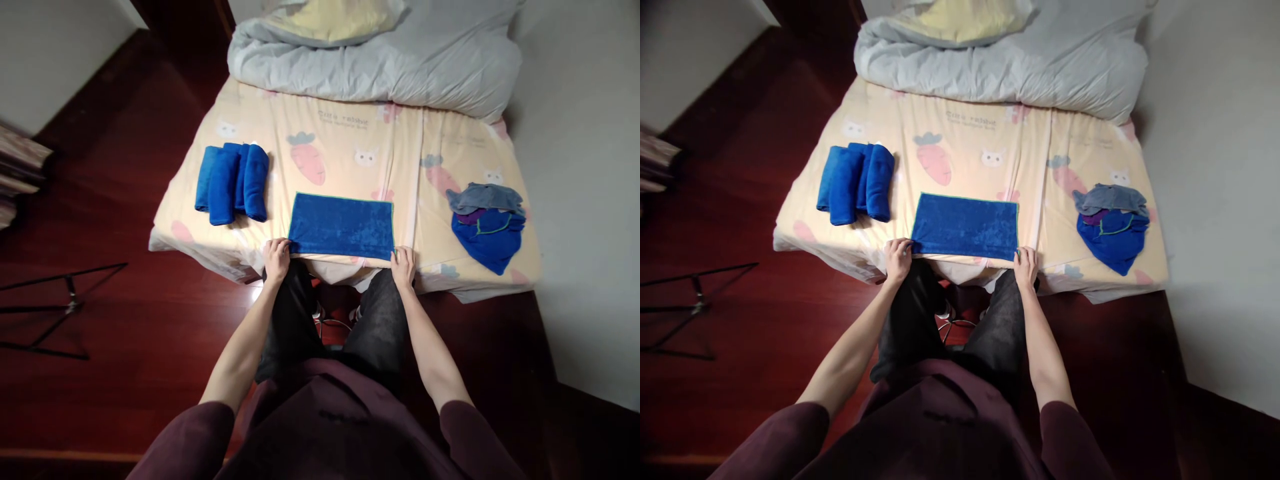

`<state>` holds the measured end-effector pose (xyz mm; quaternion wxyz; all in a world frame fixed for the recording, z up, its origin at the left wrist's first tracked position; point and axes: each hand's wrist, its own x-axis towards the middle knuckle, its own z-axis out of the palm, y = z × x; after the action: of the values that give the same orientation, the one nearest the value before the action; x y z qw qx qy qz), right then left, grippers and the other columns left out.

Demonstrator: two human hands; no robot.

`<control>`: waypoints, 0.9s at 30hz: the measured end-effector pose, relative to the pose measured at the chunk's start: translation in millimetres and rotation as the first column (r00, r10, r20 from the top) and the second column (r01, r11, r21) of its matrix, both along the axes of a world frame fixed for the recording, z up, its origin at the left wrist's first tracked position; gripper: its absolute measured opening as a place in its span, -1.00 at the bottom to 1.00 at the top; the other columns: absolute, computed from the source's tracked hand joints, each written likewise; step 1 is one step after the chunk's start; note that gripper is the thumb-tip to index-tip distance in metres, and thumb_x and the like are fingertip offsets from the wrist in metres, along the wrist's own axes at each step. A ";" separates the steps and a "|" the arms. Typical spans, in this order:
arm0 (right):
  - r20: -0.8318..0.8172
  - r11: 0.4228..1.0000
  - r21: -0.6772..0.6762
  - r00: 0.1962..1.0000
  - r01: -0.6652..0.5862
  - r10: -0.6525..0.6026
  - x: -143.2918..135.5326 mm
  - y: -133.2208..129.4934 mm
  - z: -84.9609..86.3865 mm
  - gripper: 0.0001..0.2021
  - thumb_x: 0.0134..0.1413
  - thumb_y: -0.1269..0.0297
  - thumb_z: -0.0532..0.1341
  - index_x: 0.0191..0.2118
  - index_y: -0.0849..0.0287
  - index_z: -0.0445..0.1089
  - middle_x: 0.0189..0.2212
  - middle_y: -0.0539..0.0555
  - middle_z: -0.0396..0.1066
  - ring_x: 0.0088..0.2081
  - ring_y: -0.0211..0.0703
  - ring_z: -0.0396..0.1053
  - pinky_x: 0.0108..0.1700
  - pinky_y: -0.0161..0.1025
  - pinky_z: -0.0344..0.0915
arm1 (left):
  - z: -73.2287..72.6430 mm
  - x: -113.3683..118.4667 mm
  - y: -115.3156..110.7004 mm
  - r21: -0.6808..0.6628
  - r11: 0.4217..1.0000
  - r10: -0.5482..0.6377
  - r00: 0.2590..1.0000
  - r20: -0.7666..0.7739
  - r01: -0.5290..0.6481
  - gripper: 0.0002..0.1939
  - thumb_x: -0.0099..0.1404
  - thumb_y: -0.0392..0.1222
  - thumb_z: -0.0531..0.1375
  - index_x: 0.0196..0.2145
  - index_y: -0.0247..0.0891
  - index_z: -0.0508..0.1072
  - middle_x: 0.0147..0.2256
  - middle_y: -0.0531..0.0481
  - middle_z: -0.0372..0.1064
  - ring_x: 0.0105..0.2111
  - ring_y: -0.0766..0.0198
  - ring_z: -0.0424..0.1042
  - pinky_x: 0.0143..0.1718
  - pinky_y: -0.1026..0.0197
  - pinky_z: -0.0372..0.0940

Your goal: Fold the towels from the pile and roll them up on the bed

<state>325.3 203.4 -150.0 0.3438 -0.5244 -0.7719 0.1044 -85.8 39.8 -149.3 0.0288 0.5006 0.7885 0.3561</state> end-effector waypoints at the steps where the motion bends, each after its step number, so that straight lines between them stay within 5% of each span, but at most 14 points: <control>1: 0.014 0.999 0.013 0.999 -0.052 0.052 0.6 0.2 0.0 -0.76 0.37 0.31 0.12 -0.07 0.11 0.56 -0.03 0.22 0.55 0.03 0.05 0.46 0.16 -0.02 0.38 | 0.1 0.3 0.0 -0.009 0.999 -0.036 0.999 0.008 0.036 -0.72 0.48 -0.25 0.05 -0.08 -0.14 0.56 -0.01 -0.17 0.54 0.06 -0.05 0.38 0.18 -0.14 0.25; 10: -0.029 0.987 0.007 0.986 -0.162 0.163 2.2 1.6 3.8 -0.67 0.25 0.45 0.12 -0.06 0.15 0.61 -0.04 0.18 0.62 0.02 0.04 0.49 0.17 0.03 0.43 | 3.2 -4.5 -4.8 -0.020 0.993 -0.116 0.989 0.086 0.118 -0.66 0.36 -0.07 0.23 0.03 -0.18 0.58 0.05 -0.11 0.57 0.11 -0.06 0.38 0.23 -0.11 0.26; 16: 0.001 0.974 -0.011 0.974 -0.225 0.225 6.8 0.3 7.4 -0.54 0.02 0.52 0.17 0.05 0.17 0.56 0.05 0.17 0.58 0.09 0.09 0.45 0.22 0.08 0.39 | 0.1 -7.7 -4.3 -0.023 0.990 -0.137 0.987 0.081 0.140 -0.60 0.26 -0.22 0.21 0.05 -0.18 0.58 0.08 -0.06 0.55 0.12 -0.06 0.36 0.24 -0.14 0.26; 27: -0.031 0.979 -0.008 0.979 -0.203 0.203 4.9 6.7 3.5 -0.61 0.20 0.49 0.11 0.04 0.16 0.57 0.05 0.17 0.59 0.08 0.04 0.48 0.23 0.05 0.38 | 2.9 -6.9 3.2 0.054 0.990 -0.136 0.982 0.128 0.130 -0.59 0.27 -0.38 0.06 -0.03 -0.20 0.57 0.06 -0.10 0.56 0.09 -0.01 0.39 0.25 -0.14 0.27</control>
<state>330.1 210.1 -146.5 0.3401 -0.4432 -0.8155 0.1510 -92.7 42.9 -146.4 0.0931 0.5284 0.7413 0.4033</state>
